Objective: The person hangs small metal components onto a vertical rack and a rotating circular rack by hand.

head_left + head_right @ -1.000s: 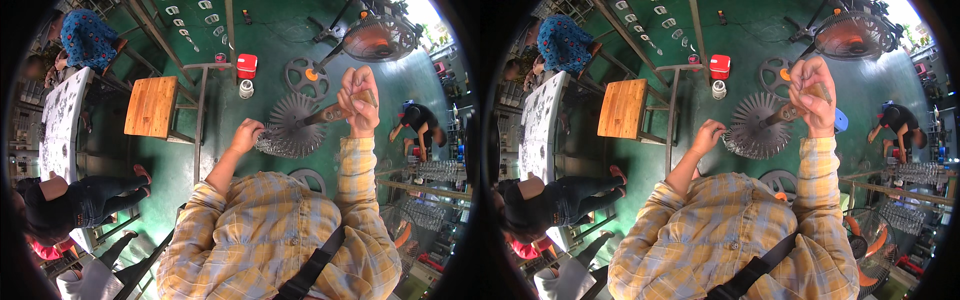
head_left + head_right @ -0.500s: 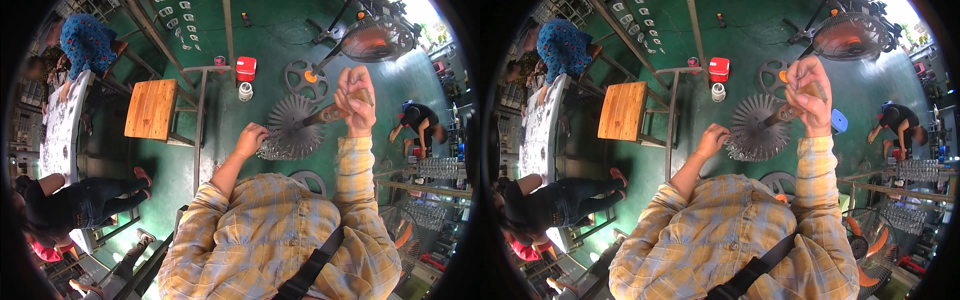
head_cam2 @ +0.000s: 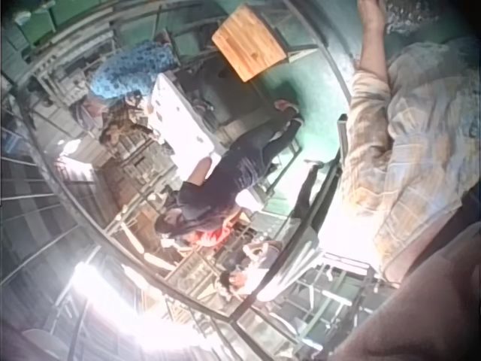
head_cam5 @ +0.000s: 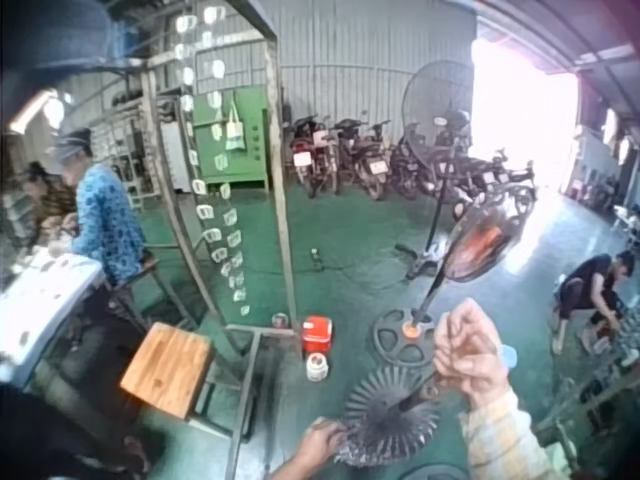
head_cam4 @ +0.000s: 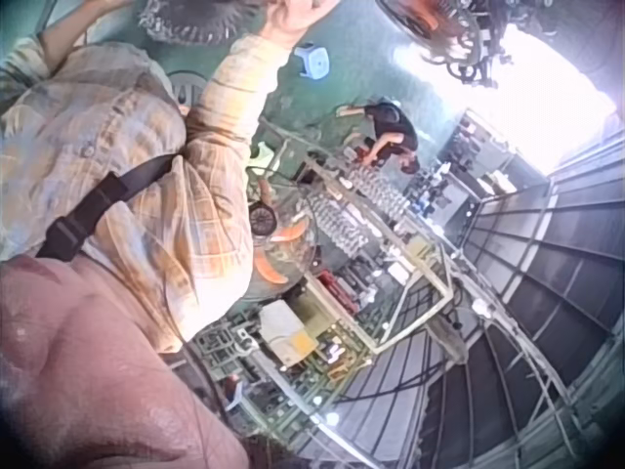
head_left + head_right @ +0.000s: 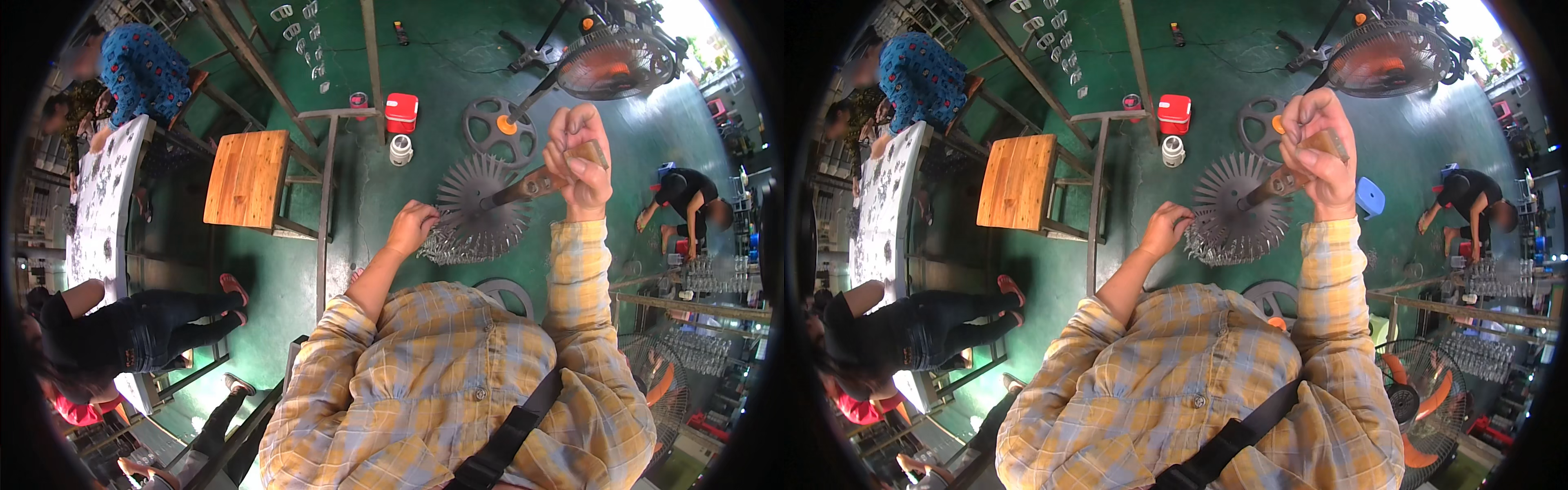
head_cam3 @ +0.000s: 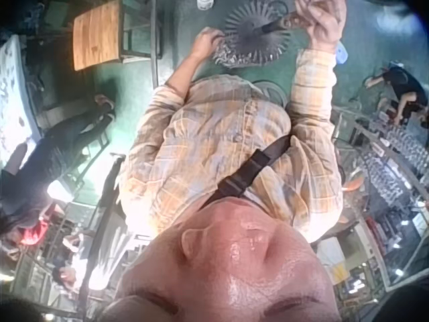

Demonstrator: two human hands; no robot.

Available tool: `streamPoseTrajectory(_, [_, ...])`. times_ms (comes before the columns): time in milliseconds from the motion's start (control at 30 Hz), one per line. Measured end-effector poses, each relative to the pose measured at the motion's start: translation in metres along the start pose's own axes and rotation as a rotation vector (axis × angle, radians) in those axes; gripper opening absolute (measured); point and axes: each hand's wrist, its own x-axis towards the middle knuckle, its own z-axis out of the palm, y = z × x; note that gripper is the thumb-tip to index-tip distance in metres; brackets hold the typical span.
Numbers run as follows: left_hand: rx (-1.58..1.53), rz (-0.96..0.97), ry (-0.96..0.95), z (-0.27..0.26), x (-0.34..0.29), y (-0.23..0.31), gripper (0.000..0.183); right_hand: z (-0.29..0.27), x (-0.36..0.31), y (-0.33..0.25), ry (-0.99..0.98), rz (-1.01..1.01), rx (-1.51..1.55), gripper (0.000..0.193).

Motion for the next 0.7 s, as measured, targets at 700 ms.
streamPoseTrajectory(700, [0.291, -0.845, -0.328, -0.007, -0.156, -0.111, 0.024, -0.009, 0.011, 0.003, -0.057, -0.005, 0.042, 0.034])
